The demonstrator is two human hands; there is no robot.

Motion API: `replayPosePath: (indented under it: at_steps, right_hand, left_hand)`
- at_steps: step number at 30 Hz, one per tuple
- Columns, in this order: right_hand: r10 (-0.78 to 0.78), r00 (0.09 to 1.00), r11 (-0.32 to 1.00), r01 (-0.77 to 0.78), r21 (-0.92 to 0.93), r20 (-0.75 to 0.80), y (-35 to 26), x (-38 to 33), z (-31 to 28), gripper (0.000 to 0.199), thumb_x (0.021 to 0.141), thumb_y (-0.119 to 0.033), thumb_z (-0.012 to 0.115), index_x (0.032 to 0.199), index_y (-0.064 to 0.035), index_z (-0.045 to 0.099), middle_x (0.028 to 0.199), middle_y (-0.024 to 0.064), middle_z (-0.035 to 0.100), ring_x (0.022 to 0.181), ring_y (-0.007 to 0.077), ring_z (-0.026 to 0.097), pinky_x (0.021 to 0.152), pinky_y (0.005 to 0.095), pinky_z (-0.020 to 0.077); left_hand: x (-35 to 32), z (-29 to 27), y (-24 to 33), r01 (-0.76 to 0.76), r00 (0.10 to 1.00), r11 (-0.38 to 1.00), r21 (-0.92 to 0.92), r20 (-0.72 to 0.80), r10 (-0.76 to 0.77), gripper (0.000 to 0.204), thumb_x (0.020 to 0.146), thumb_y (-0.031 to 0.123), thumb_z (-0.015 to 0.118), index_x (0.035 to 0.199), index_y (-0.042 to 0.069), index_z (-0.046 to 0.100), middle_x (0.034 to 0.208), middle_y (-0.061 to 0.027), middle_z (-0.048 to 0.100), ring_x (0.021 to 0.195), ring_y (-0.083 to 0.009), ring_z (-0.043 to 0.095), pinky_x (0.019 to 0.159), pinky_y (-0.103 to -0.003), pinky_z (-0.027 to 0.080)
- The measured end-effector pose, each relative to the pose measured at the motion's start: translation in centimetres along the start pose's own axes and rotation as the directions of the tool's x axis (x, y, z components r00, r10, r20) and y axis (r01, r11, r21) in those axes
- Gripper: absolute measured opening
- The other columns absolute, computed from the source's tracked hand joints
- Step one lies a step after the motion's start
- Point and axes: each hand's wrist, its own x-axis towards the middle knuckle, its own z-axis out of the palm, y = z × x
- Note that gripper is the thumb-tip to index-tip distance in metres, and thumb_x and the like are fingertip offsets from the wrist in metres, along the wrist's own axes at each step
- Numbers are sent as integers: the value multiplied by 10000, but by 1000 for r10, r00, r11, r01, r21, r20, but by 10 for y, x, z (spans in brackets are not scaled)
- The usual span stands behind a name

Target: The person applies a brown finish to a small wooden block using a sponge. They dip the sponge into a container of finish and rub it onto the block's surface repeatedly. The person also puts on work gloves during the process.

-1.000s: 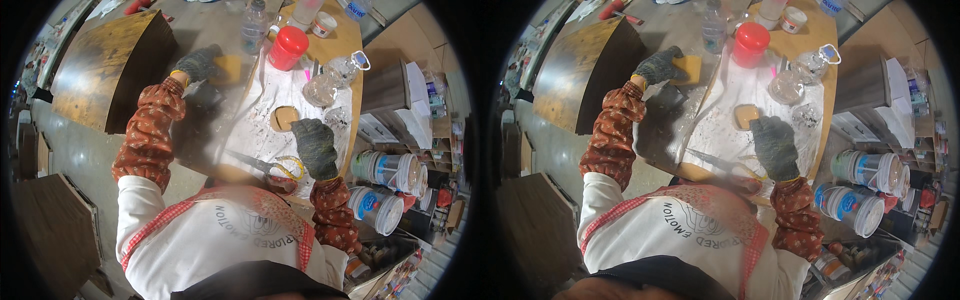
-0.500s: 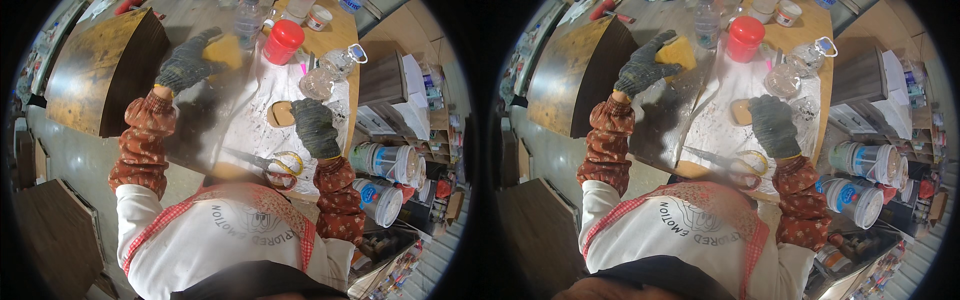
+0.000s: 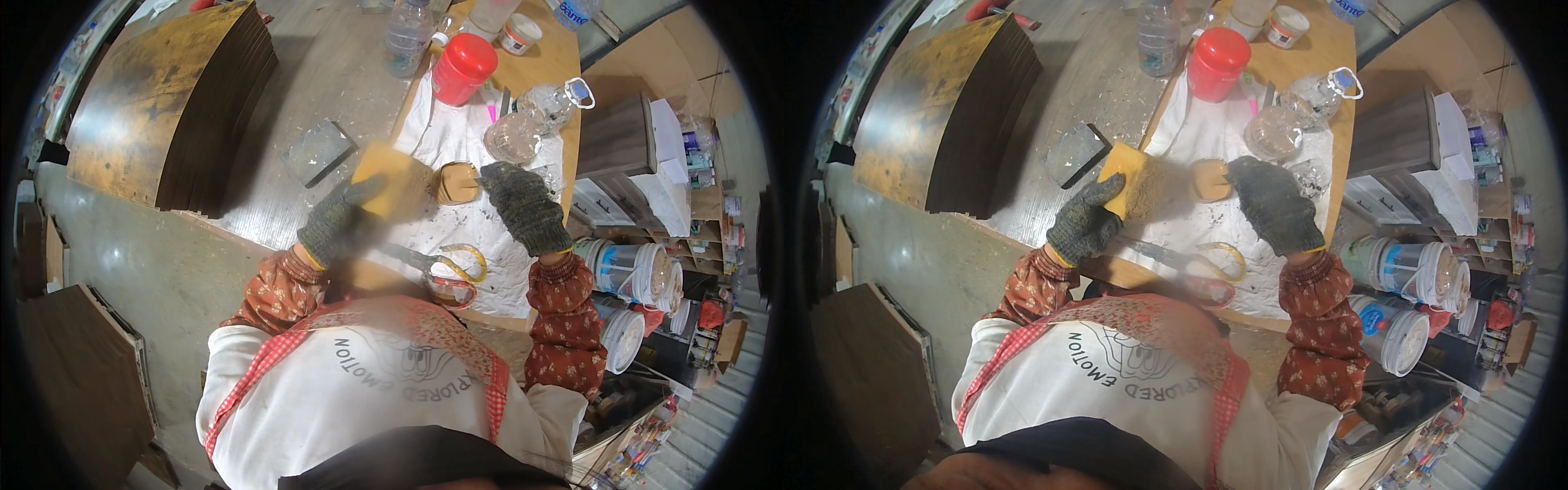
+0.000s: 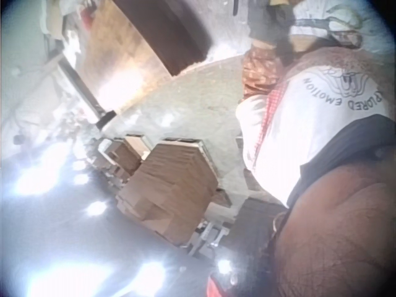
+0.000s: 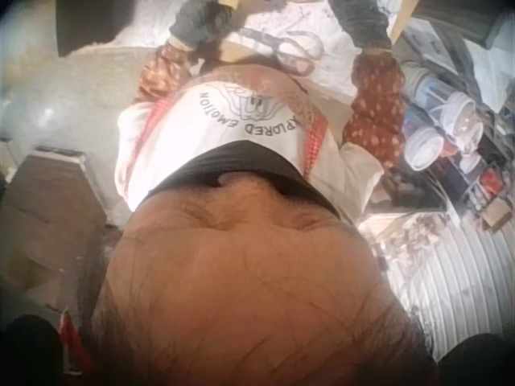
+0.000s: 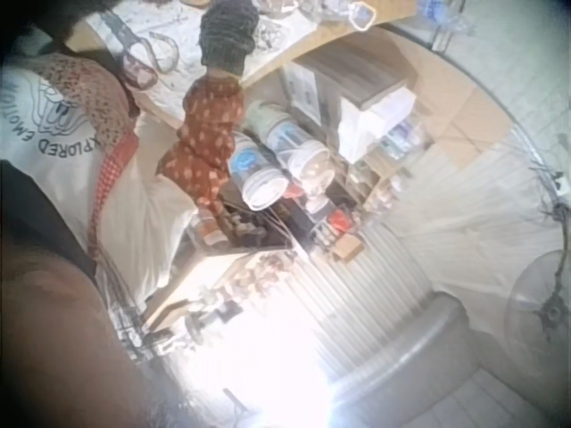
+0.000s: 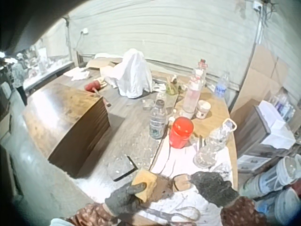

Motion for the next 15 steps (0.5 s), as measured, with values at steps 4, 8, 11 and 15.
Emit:
replayPosePath:
  at_steps: [4, 8, 11, 15]
  right_hand:
    - [32, 999, 999, -32, -13, -7, -5, 3, -3, 260, 841, -89, 527, 1096, -64, 567, 1022, 118, 593, 956, 284, 573, 833, 398, 449]
    - [-151, 966, 988, 145, -45, -211, -7, 9, 7, 138, 799, -84, 552, 935, -88, 577, 840, 109, 602, 775, 277, 596, 668, 368, 469]
    - [-312, 914, 950, 305, -68, -258, -1, 18, 13, 133, 793, -95, 554, 924, -82, 574, 818, 104, 603, 745, 278, 595, 652, 372, 464]
    - [-319, 866, 942, 335, -28, -384, 2, 25, 9, 125, 786, -119, 562, 901, -71, 569, 815, 104, 607, 726, 286, 591, 649, 390, 458]
  left_hand:
    - [-4, -1, -16, -17, 980, 994, 105, -194, 38, 471, 897, 225, 604, 1287, 9, 453, 1229, -135, 544, 1096, -239, 569, 895, -323, 487]
    - [1, -4, -21, 48, 988, 942, -333, 155, 4, 556, 903, 284, 592, 1334, -1, 388, 1260, -183, 514, 1143, -321, 535, 961, -413, 449]
    - [3, -3, -35, 20, 974, 952, -305, 220, 50, 563, 902, 326, 589, 1330, 14, 399, 1226, -154, 536, 1079, -294, 570, 837, -365, 504]
    - [11, -6, -50, -48, 970, 944, -327, 211, 122, 535, 910, 303, 574, 1322, 7, 404, 1237, -167, 534, 1121, -309, 544, 923, -436, 466]
